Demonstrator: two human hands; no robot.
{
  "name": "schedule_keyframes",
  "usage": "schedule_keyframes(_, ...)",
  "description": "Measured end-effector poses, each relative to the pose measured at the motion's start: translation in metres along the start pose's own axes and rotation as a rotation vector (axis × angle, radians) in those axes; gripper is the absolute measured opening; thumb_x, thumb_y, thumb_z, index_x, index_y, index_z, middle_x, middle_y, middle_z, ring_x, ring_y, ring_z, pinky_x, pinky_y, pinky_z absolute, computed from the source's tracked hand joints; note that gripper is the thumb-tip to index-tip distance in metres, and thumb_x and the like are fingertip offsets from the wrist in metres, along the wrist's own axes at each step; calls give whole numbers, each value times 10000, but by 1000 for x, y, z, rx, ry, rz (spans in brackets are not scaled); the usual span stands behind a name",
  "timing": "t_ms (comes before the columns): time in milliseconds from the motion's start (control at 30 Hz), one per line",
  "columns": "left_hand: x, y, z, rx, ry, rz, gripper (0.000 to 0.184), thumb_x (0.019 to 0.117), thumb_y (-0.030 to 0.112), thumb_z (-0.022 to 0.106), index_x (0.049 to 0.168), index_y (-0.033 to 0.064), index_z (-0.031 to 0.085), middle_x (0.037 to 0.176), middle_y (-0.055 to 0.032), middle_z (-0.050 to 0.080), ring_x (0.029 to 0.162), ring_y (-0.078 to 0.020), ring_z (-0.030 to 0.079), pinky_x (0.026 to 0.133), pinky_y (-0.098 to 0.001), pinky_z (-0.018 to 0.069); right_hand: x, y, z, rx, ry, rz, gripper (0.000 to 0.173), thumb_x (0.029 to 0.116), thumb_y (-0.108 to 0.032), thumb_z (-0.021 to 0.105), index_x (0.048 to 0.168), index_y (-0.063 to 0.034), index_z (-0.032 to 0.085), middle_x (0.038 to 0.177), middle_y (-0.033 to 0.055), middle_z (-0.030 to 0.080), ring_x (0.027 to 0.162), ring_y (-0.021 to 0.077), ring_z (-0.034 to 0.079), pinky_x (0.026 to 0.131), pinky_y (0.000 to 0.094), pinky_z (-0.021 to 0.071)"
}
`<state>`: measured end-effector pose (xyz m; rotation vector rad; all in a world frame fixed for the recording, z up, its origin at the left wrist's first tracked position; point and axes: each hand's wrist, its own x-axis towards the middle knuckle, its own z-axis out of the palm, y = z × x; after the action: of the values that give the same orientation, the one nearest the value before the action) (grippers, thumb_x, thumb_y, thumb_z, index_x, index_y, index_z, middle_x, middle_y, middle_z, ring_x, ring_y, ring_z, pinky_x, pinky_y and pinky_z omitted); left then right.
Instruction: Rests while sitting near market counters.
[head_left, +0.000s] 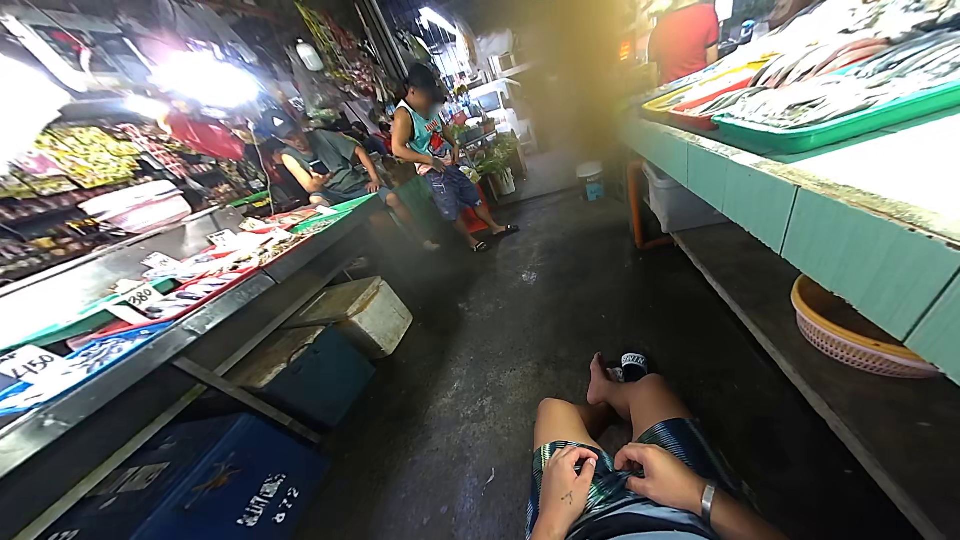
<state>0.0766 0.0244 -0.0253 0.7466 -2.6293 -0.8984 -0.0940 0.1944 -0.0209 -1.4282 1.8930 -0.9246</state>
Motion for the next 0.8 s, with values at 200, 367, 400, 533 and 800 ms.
schedule_keyframes(200,0,-1,0,-1,3,5,249,1001,367,557,1039,266,782,1058,123,730,1094,-33,634,1030,-348,485,0,1,1,2,1,-1,273,906,-229,700,1152,-111,718,1106,73,708,1039,194,671,959,413,544)
schedule_keyframes(367,1,-2,1,3,4,4,252,1000,373,555,1043,270,781,1063,128,730,1091,-30,633,1032,-351,481,0,1,1,-4,-2,5,276,905,-234,699,1157,-122,718,1109,67,707,1037,188,671,958,411,545)
schedule_keyframes(400,1,-2,2,2,5,3,252,1000,372,555,1041,270,782,1062,129,730,1090,-30,634,1031,-352,480,0,1,1,-4,-4,7,276,906,-234,700,1157,-121,718,1110,67,707,1036,188,671,958,411,546)
schedule_keyframes(533,1,-3,2,-1,6,11,254,1000,375,553,1041,271,781,1061,127,729,1091,-31,633,1026,-349,483,0,1,1,1,-7,7,276,905,-230,702,1156,-116,718,1114,71,705,1043,192,669,962,409,543)
schedule_keyframes(800,1,-3,2,-2,8,3,248,994,370,557,1034,272,781,1048,124,729,1079,-32,636,1021,-349,485,0,2,1,-3,-4,2,279,905,-235,702,1158,-117,717,1111,71,707,1035,190,671,955,408,545)
